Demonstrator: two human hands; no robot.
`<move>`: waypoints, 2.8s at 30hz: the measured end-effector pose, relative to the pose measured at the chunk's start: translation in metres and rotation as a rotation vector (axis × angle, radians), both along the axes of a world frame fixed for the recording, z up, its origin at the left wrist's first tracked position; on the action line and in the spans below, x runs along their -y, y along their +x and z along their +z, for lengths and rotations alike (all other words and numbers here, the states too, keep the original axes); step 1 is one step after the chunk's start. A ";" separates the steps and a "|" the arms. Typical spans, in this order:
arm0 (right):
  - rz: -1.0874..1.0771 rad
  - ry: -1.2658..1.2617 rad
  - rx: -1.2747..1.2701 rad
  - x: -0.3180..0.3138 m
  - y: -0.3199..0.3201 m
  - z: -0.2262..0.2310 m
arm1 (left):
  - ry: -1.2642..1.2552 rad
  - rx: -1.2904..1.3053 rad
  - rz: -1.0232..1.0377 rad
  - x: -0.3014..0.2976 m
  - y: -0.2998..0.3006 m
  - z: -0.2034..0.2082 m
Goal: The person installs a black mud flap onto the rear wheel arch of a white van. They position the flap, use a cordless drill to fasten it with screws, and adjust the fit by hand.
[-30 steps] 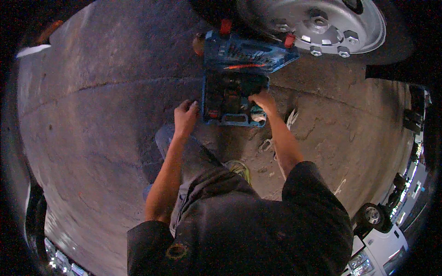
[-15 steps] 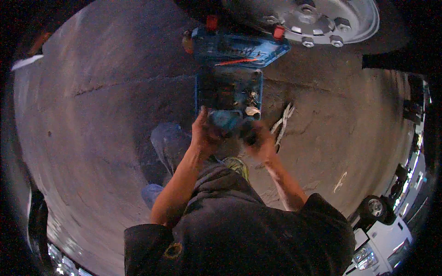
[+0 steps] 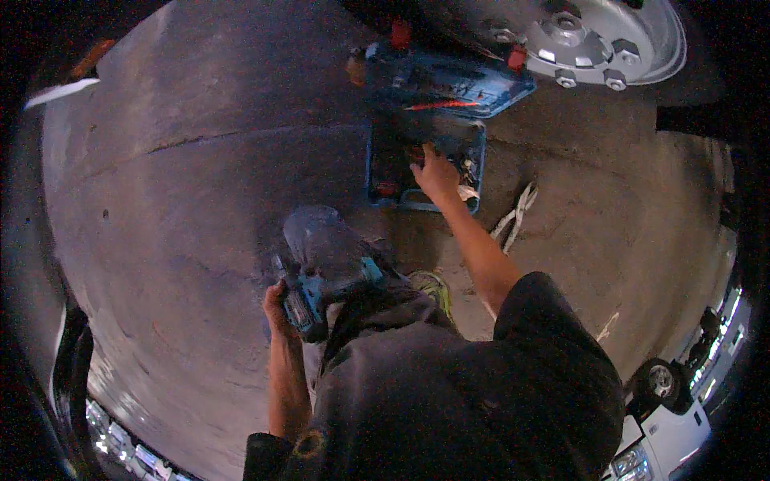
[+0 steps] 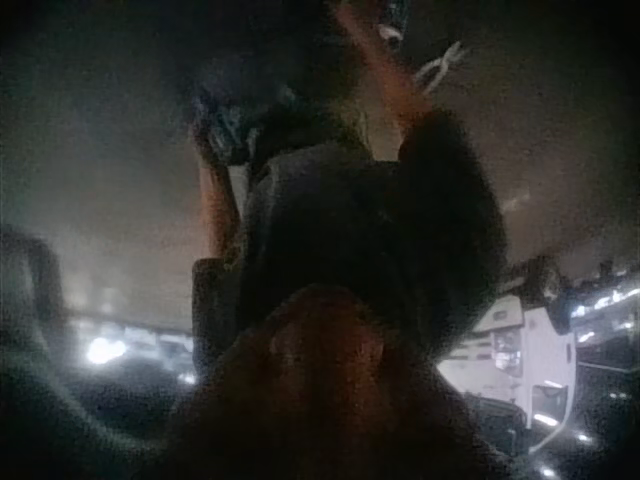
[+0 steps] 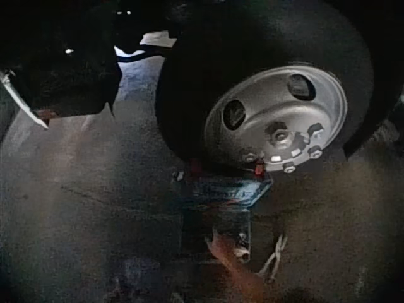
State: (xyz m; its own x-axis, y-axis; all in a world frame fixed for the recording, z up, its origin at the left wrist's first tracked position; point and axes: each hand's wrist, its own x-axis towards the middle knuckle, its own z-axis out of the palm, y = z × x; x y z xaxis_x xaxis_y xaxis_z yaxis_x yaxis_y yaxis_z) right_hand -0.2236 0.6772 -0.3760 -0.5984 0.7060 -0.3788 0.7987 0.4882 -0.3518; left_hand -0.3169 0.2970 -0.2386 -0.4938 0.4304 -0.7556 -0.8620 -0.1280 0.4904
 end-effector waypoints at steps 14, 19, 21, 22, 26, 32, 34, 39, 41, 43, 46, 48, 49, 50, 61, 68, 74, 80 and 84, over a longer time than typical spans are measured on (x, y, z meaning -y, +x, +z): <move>-0.021 -0.705 -0.482 0.078 0.100 0.126 | -0.171 -0.039 -0.579 -0.222 0.020 0.000; -0.772 -1.077 -0.483 0.108 0.179 0.077 | -0.070 -0.552 -1.420 -0.268 0.013 -0.076; -1.050 -1.125 -0.482 0.127 0.204 0.067 | -0.339 -1.091 -1.459 -0.290 0.005 -0.110; -1.100 -1.072 -0.445 0.137 0.215 0.066 | -0.493 -1.379 -1.446 -0.303 0.000 -0.124; -0.758 -0.915 -0.418 0.165 0.257 0.077 | -0.631 -1.648 -1.827 -0.334 -0.011 -0.161; -0.919 -1.046 -0.605 0.146 0.247 0.081 | -0.632 -1.690 -1.826 -0.337 -0.007 -0.167; -0.793 -0.943 -0.656 0.125 0.231 0.087 | -0.627 -1.600 -1.814 -0.333 -0.007 -0.162; -0.760 -0.891 -0.700 0.096 0.195 0.113 | -0.573 -1.781 -1.774 -0.331 -0.011 -0.151; -0.837 -0.930 -0.707 0.095 0.190 0.116 | -0.546 -1.678 -1.977 -0.334 -0.011 -0.148; -0.795 -0.933 -0.681 0.095 0.190 0.110 | -0.559 -1.656 -1.918 -0.339 -0.009 -0.146; -0.570 -0.769 -0.585 0.088 0.198 0.092 | -0.578 -1.663 -1.790 -0.342 -0.007 -0.147; -0.538 -0.728 -0.577 0.087 0.204 0.087 | -0.524 -1.674 -1.774 -0.341 -0.011 -0.149; -0.610 -0.796 -0.569 0.086 0.205 0.087 | -0.483 -1.625 -1.729 -0.339 -0.014 -0.150; -0.566 -0.745 -0.589 0.084 0.206 0.088 | -0.430 -1.550 -1.706 -0.337 -0.019 -0.152; -0.342 -0.558 -0.636 0.006 0.142 0.128 | 0.054 -0.552 -1.128 -0.271 -0.057 -0.045; -0.130 -0.405 -0.715 -0.020 0.087 0.163 | 0.187 -0.430 -0.866 -0.234 -0.053 0.046; -0.054 -0.274 -0.778 -0.024 0.078 0.187 | -0.460 -1.316 -0.690 -0.199 -0.058 0.056; 0.058 -0.090 -0.833 -0.009 0.076 0.195 | -0.630 -1.295 -0.547 -0.169 -0.078 0.095; 0.158 0.062 -0.843 0.008 0.062 0.181 | -0.269 -1.139 -0.641 -0.175 -0.063 0.105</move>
State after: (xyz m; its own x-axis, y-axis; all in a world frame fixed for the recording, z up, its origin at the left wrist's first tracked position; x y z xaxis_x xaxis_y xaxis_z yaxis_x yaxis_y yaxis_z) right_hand -0.1620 0.6690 -0.1955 -0.7557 0.5953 0.2729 0.2039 0.6099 -0.7658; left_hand -0.3801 0.4724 -0.1339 -0.6698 0.7259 -0.1564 0.1720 0.3565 0.9183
